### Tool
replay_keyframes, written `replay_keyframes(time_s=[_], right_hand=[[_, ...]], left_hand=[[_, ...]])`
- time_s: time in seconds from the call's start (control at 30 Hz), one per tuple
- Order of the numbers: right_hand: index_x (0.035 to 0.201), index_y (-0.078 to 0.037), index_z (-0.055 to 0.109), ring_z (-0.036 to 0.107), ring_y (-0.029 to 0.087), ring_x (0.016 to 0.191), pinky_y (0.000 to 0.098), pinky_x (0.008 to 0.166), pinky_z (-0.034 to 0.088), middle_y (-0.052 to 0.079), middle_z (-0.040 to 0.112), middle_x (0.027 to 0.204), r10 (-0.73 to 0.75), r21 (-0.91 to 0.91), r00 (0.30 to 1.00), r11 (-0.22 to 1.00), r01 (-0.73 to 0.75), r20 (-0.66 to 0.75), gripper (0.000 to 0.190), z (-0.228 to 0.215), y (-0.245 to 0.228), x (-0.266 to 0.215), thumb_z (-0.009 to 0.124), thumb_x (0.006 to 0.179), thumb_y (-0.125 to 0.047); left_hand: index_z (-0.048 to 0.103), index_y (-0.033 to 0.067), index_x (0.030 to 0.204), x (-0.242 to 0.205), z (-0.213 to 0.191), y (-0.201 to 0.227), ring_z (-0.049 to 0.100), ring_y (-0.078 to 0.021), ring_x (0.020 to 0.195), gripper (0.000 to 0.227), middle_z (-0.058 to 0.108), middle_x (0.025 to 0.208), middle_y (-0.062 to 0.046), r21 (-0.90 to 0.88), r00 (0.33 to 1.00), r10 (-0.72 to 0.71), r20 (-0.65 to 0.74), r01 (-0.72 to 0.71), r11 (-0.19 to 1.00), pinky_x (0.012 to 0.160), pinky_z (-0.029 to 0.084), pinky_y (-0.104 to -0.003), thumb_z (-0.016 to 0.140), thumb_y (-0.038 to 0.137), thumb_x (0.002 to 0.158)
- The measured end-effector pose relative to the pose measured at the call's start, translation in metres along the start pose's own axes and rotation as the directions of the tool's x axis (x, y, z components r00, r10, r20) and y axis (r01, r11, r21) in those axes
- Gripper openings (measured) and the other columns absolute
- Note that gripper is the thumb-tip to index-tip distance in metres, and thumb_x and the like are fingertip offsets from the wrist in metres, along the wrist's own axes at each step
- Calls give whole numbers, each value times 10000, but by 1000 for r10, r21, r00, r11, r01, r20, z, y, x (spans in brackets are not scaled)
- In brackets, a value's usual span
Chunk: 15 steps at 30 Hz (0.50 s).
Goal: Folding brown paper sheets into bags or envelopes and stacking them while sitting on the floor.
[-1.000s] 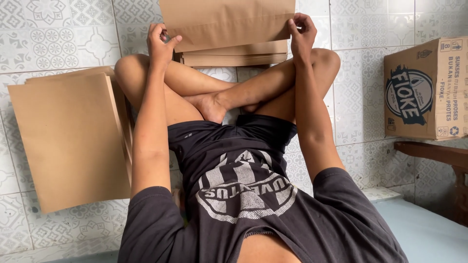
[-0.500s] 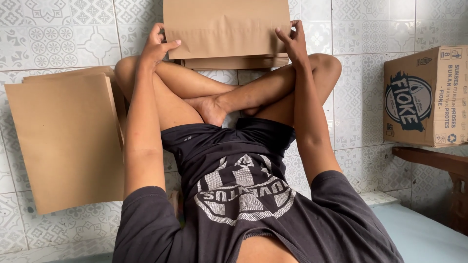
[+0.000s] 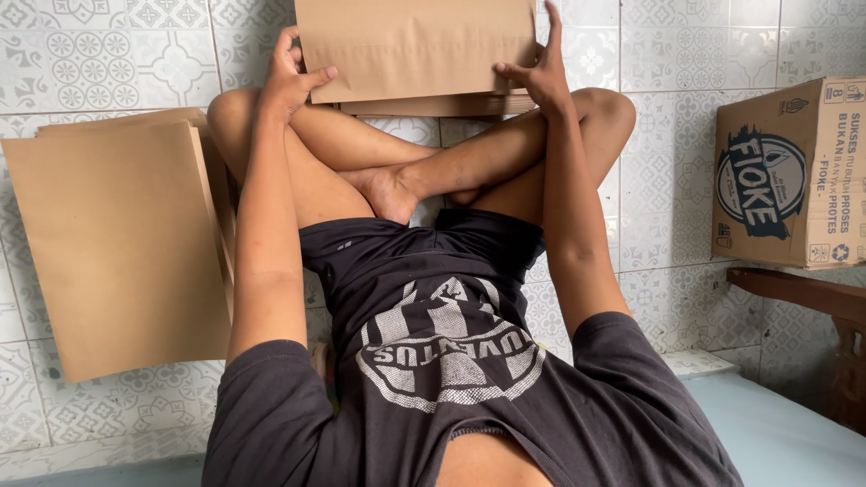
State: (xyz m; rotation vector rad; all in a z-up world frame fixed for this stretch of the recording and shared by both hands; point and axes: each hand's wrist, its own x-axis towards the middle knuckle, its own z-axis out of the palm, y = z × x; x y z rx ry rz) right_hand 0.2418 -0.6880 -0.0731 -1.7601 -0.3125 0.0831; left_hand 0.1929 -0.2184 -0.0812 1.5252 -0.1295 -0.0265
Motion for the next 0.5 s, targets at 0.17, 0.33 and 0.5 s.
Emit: replay_keyframes(time_s=[0.17, 0.33, 0.5], right_hand=[[1582, -267, 258, 687, 461, 1198, 482, 882, 698, 365, 561, 1433, -25, 129, 997, 992, 16, 71, 1056, 2, -36, -1, 804, 840, 249], [1498, -233, 468, 460, 443, 1388, 524, 1133, 466, 243, 424, 1550, 125, 192, 974, 968, -162, 190, 807, -6, -65, 4, 758, 815, 85], [1483, -240, 498, 411, 372, 1449, 504, 1221, 362, 107, 411, 1604, 384, -85, 880, 923, -376, 279, 762, -13, -103, 14, 749, 803, -6]], left_hand=[[232, 260, 1599, 0, -13, -9, 714, -294, 1179, 996, 669, 1428, -255, -153, 999, 7, 36, -2, 988, 982, 609, -350, 738, -201, 876], [356, 228, 1580, -5, 1, 38, 421, -342, 1467, 937, 270, 1681, -80, -101, 991, -52, 127, 65, 993, 1163, 485, -385, 652, -193, 797], [509, 163, 1492, -2, 15, 59, 313, -265, 1525, 776, 427, 1612, -106, 61, 967, -222, 128, 216, 975, 1244, 246, -364, 759, -62, 792]])
